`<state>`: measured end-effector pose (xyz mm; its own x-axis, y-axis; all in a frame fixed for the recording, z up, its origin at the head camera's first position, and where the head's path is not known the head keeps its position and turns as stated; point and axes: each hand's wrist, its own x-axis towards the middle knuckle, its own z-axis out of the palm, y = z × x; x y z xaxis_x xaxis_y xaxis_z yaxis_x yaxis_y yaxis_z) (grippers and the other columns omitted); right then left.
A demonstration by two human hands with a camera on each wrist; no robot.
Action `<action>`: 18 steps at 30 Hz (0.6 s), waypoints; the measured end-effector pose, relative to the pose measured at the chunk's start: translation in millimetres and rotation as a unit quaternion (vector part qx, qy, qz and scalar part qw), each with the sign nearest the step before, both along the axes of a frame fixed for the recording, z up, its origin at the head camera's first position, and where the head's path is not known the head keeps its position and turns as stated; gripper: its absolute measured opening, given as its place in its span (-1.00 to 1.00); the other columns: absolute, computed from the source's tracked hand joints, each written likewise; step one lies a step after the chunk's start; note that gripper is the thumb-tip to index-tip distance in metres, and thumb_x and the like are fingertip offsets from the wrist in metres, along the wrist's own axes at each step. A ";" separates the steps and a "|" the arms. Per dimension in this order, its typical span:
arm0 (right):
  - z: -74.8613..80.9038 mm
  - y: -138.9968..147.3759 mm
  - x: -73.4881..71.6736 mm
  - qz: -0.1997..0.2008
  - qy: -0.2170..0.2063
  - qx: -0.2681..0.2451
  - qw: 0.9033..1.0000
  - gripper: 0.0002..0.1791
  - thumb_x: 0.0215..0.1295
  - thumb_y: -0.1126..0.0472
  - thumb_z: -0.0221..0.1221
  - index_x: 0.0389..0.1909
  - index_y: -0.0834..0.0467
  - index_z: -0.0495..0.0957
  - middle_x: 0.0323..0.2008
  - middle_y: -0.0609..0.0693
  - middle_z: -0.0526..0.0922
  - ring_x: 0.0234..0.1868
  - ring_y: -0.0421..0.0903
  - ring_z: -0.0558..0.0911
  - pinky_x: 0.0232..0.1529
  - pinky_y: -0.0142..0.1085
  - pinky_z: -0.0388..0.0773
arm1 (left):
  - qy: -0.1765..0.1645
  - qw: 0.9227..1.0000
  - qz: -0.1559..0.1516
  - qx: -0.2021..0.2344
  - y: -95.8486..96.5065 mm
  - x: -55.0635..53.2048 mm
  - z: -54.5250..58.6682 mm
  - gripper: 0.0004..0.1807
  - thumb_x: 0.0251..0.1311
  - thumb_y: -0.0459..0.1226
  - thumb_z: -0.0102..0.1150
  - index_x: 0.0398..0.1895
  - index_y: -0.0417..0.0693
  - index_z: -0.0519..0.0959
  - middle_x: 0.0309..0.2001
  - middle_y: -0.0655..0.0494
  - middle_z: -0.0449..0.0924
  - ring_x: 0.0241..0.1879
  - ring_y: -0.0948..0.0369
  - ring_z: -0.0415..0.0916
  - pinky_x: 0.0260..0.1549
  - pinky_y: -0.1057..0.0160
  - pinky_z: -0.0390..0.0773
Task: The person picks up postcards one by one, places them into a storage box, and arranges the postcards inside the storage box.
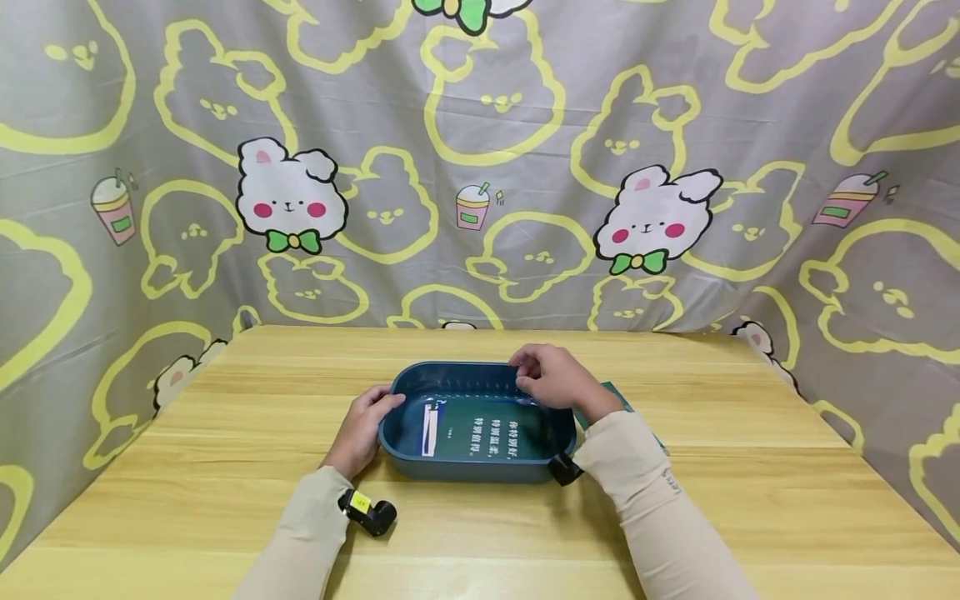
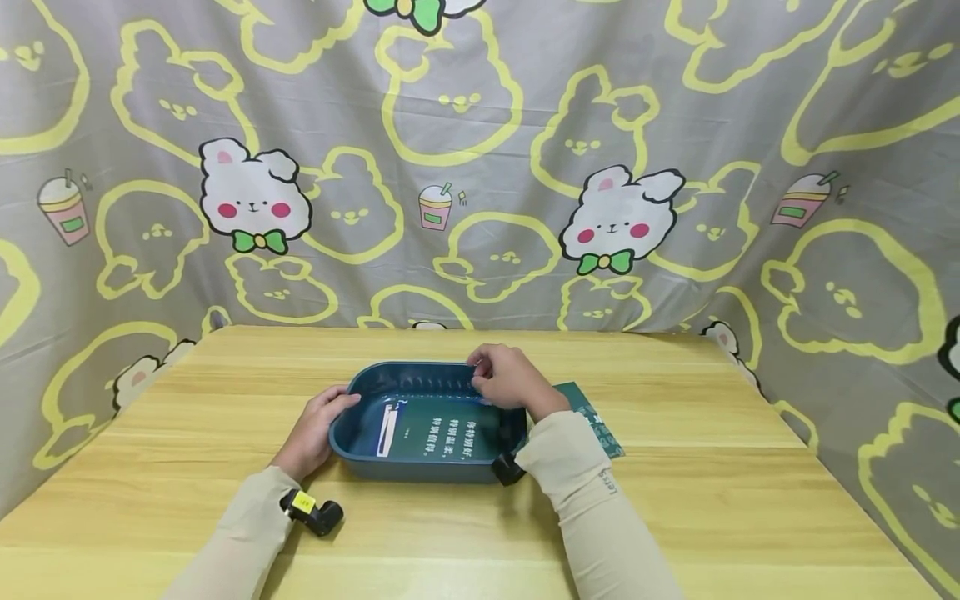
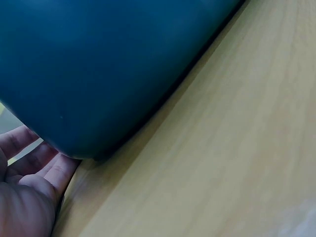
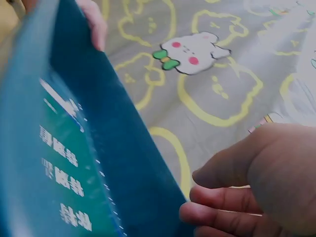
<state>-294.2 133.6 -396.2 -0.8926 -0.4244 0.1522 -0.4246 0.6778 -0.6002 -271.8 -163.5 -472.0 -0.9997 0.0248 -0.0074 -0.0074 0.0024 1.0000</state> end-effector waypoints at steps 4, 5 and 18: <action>2.3 9.1 -1.3 -0.036 0.001 -0.019 0.999 -0.75 0.31 0.34 0.16 -0.02 0.30 0.55 -0.34 0.01 0.56 -0.37 -0.09 0.53 -0.27 -0.21 0.54 | 0.005 1.000 0.003 0.000 -0.9 0.1 0.0 -0.61 0.39 -0.26 0.01 0.13 -0.38 0.40 0.11 -0.23 0.41 -0.03 0.07 0.44 -0.14 0.33 0.55; 2.7 11.4 -1.4 -0.041 -0.003 -0.025 0.999 -0.75 0.31 0.34 0.16 -0.01 0.31 0.54 -0.34 0.03 0.57 -0.37 -0.09 0.54 -0.29 -0.21 0.54 | 0.004 1.000 0.003 0.000 -1.0 0.3 -0.1 -0.62 0.38 -0.26 0.01 0.13 -0.38 0.40 0.11 -0.23 0.41 -0.04 0.08 0.44 -0.14 0.33 0.56; 5.9 65.6 -8.1 -0.167 -0.068 -0.032 0.983 -0.67 0.30 0.25 0.13 0.00 0.36 0.49 -0.28 0.18 0.58 -0.45 -0.06 0.63 -0.37 -0.20 0.59 | 0.000 1.000 0.001 0.005 0.5 0.7 0.9 -0.62 0.39 -0.26 0.00 0.15 -0.35 0.39 0.12 -0.21 0.41 -0.04 0.09 0.44 -0.15 0.33 0.56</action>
